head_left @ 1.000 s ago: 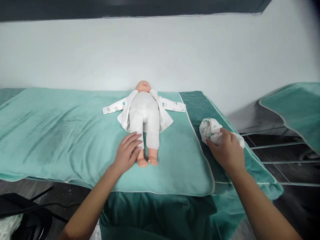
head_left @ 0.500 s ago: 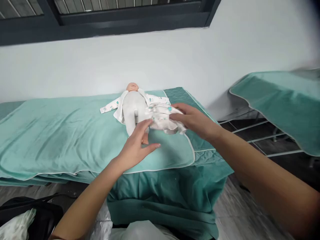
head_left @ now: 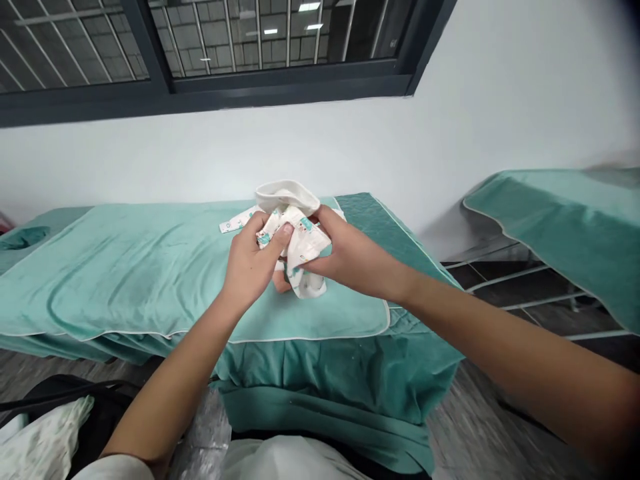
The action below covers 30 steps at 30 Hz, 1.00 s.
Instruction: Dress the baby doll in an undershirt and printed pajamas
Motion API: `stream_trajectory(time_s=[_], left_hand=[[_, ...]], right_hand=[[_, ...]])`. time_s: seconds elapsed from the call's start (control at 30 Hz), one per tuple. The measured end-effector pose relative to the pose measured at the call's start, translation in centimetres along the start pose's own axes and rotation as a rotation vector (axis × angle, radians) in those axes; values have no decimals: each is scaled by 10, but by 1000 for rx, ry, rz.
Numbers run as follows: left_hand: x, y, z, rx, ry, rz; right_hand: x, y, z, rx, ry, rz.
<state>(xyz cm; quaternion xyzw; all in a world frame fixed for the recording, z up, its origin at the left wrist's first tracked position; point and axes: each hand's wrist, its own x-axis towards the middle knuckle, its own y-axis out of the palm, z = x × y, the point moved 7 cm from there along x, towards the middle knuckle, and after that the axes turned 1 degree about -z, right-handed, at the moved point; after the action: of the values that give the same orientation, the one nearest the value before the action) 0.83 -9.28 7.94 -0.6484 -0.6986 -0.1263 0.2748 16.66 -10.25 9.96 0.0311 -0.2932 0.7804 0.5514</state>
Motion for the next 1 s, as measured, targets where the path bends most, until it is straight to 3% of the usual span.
stream_trajectory(time_s=[0.17,0.3,0.43,0.57,0.7,0.9,1.0], left_hand=[[10,-20,-17,28,71,-70],[20,-31,-34,11,116,-84],[26,-22,-51,-38,139,-11],[31,-21,-61,-102,160,-43],[38,-33,-50,-219,88,-106],[47,-44,-13,-371,-19,-80],[46,-39,1,-355,-89,-60]], right_hand=[[6,-19,-8,-49,52,-55],[6,-38,20,-148,-95,-133],[4,-22,58,-298,-304,-127],[15,-10,65,-387,-353,-94],[27,-16,52,-398,-306,21],[31,-35,23,-286,-97,177],[28,-27,15,-247,-52,298]])
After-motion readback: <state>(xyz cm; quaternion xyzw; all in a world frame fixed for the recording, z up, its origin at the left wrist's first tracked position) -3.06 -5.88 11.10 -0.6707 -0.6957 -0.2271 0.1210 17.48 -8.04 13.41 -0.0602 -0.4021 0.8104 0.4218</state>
